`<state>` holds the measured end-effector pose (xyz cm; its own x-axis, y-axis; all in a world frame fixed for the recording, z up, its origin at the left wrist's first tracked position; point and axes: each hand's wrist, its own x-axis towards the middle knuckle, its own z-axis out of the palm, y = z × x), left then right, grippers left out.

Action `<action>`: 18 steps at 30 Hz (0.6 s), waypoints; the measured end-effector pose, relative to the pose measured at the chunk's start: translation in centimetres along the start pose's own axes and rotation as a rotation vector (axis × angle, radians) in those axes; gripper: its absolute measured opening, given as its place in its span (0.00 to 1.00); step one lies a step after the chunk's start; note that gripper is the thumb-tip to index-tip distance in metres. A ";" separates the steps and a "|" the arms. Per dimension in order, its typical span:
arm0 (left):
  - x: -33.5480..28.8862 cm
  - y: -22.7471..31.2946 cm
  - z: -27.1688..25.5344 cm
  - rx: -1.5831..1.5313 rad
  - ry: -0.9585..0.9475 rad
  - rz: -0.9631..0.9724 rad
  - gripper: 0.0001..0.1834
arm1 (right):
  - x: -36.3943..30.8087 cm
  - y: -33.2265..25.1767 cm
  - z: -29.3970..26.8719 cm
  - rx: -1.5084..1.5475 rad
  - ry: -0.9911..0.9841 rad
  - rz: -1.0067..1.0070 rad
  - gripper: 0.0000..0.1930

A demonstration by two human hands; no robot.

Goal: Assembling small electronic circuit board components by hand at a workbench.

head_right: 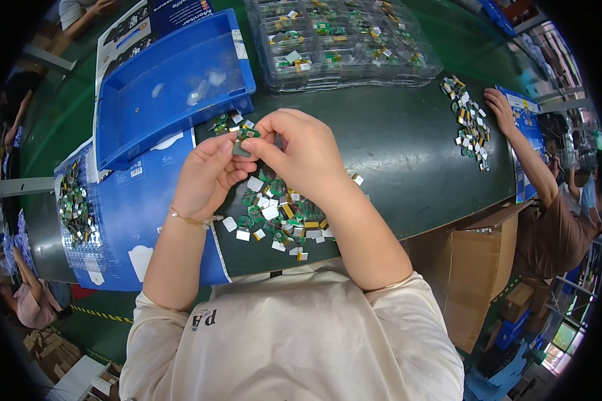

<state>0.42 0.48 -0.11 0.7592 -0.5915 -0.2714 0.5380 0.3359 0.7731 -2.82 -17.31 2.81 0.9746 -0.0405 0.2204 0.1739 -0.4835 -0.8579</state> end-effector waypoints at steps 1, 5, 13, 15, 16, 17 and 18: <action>0.0 0.0 0.0 0.000 0.003 0.002 0.16 | 0.0 0.1 0.1 0.022 0.013 -0.001 0.09; 0.0 0.0 0.2 -0.007 0.012 0.008 0.16 | 0.0 -0.1 0.3 0.049 0.045 -0.017 0.08; 0.2 -0.2 0.1 -0.023 0.031 0.024 0.15 | -0.2 0.1 0.9 0.039 0.084 -0.032 0.09; 0.2 -0.4 0.0 -0.032 0.032 0.029 0.15 | -0.2 0.1 1.1 0.025 0.093 -0.044 0.09; 0.2 -0.5 0.0 -0.049 0.039 0.035 0.15 | -0.2 0.0 1.1 0.015 0.105 -0.048 0.09; 0.2 -0.6 0.0 -0.066 0.046 0.041 0.15 | -0.2 0.0 1.2 0.005 0.118 -0.051 0.09; 0.2 -0.7 0.1 -0.067 0.046 0.041 0.15 | -0.2 0.0 1.2 0.005 0.118 -0.052 0.09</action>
<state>0.19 0.00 -0.63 0.7964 -0.5423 -0.2676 0.5281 0.4082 0.7446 -2.87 -16.25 2.22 0.9411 -0.1182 0.3169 0.2243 -0.4834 -0.8462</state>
